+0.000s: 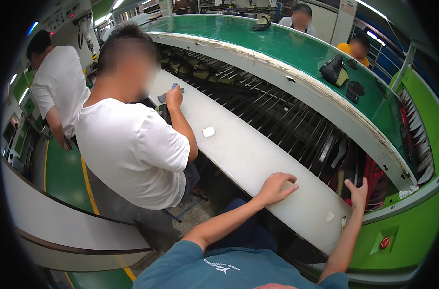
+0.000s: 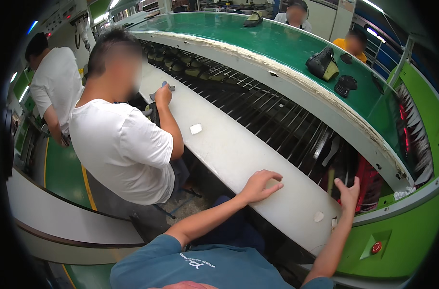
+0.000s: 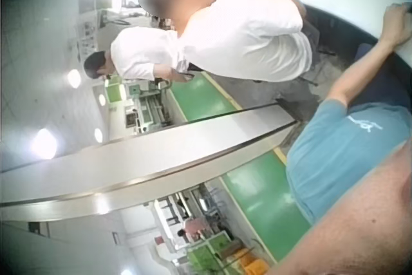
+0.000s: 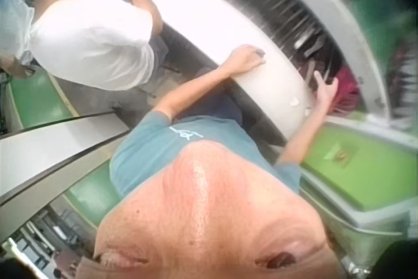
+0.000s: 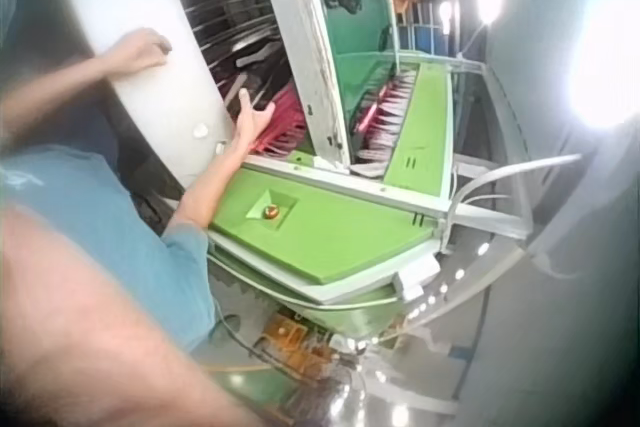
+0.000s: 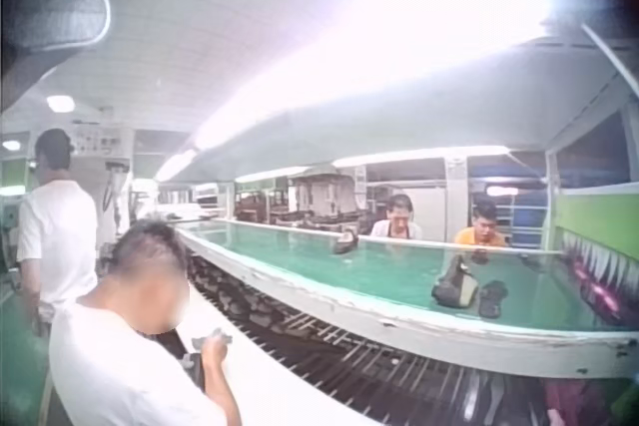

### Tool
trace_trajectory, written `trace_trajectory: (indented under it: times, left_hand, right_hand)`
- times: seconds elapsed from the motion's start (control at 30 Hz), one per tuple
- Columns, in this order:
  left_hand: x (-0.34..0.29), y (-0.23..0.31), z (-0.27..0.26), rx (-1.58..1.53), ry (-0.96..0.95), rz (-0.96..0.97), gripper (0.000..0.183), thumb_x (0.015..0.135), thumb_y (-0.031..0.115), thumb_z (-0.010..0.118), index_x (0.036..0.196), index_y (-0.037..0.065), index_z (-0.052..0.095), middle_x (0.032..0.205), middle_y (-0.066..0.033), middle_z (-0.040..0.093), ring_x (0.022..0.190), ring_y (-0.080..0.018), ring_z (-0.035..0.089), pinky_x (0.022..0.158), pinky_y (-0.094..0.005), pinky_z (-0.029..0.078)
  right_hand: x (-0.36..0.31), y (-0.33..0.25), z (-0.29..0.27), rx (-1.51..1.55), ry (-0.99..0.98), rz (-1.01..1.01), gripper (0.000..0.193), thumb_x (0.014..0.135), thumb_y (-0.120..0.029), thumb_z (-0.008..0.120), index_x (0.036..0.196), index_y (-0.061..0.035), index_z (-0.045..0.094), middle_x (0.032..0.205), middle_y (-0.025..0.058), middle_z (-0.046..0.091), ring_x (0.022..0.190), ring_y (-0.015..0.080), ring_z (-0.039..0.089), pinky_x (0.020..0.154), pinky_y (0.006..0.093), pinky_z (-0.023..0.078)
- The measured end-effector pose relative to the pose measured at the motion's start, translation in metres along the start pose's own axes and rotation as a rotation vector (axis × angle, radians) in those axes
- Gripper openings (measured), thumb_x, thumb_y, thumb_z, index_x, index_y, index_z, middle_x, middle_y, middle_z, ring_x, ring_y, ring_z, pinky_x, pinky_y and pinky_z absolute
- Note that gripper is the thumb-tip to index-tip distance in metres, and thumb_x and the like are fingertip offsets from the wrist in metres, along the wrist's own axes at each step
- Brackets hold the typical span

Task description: The person assembles footwear by hand on a factory line. They pick up a shoe upper and a sole, apply adhesive to the sole using a brush, and then press the sole onto the upper. The person repeats this process for multiple shoes, placing the finished products on a conveyor belt.

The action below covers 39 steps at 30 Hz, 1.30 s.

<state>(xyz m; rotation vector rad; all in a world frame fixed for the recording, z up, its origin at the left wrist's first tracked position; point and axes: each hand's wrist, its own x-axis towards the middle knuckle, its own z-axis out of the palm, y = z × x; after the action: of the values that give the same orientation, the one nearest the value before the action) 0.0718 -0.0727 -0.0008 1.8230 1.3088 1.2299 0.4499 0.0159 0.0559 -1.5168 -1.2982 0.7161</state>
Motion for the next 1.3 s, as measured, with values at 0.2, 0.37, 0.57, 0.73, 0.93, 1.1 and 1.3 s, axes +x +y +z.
trace_trajectory:
  times: [0.2,0.37,0.57,0.73,0.93,1.1,1.3]
  left_hand:
    - [0.041,0.048,0.002,-0.51,0.031,-0.047,0.077,0.111,0.046,0.07,0.166,0.001,0.04,0.152,-0.0292,0.064,0.145,-0.0355,0.062,0.116,-0.0456,0.052]
    - [0.065,0.096,-0.022,-0.719,0.196,0.048,0.083,0.113,0.053,0.066,0.166,-0.001,0.032,0.147,-0.0225,0.062,0.138,-0.0271,0.06,0.116,-0.0397,0.048]
    - [0.05,0.114,-0.032,-0.644,0.187,0.08,0.046,0.101,0.021,0.085,0.14,0.004,0.065,0.107,-0.0007,0.073,0.1,-0.0094,0.067,0.092,-0.0274,0.055]
    - [0.04,0.134,-0.041,-0.543,0.03,0.232,0.027,0.1,0.01,0.081,0.123,0.002,0.07,0.101,-0.0057,0.079,0.09,-0.0147,0.076,0.083,-0.0307,0.061]
    - [0.04,0.151,-0.041,-0.61,-0.049,0.288,0.021,0.102,0.009,0.077,0.12,0.001,0.069,0.098,-0.0101,0.079,0.088,-0.0162,0.08,0.082,-0.0319,0.062]
    - [0.039,0.15,-0.038,-0.637,-0.074,0.234,0.019,0.105,0.008,0.077,0.122,0.001,0.071,0.099,-0.0103,0.079,0.086,-0.0163,0.077,0.081,-0.0312,0.06]
    - [0.042,0.138,-0.046,-0.676,-0.054,0.2,0.029,0.102,0.005,0.079,0.13,-0.001,0.071,0.113,-0.0137,0.083,0.105,-0.0183,0.079,0.095,-0.0341,0.062]
  right_hand:
    - [-0.114,-0.072,0.062,0.116,-0.226,-0.126,0.049,0.083,-0.015,0.097,0.115,-0.0062,0.06,0.11,0.0024,0.066,0.103,0.0146,0.062,0.095,0.0312,0.052]
    - [-0.149,-0.096,0.082,0.186,-0.339,-0.149,0.05,0.086,-0.013,0.097,0.117,-0.0066,0.059,0.111,0.0014,0.068,0.108,0.0108,0.063,0.098,0.0287,0.051]
    - [-0.15,-0.069,0.095,0.414,-0.27,-0.188,0.032,0.107,-0.016,0.077,0.132,-0.0026,0.062,0.111,0.0015,0.063,0.096,0.0102,0.061,0.087,0.0273,0.051]
    - [-0.158,-0.069,0.082,0.505,-0.23,-0.218,0.044,0.109,-0.017,0.07,0.146,0.0034,0.057,0.103,0.0014,0.059,0.085,0.0085,0.054,0.077,0.0245,0.046]
    - [-0.173,-0.07,0.076,0.495,-0.219,-0.325,0.043,0.115,-0.019,0.061,0.151,0.0033,0.056,0.106,0.0077,0.068,0.09,0.0128,0.062,0.082,0.0272,0.048]
    - [-0.176,-0.086,0.068,0.613,-0.193,-0.215,0.043,0.118,-0.02,0.054,0.152,0.0049,0.055,0.121,0.0109,0.069,0.092,0.015,0.064,0.081,0.0308,0.053]
    - [-0.177,-0.109,0.078,0.752,-0.283,-0.168,0.042,0.121,-0.034,0.051,0.132,0.0049,0.064,0.11,0.0107,0.07,0.092,0.017,0.068,0.085,0.0339,0.056]
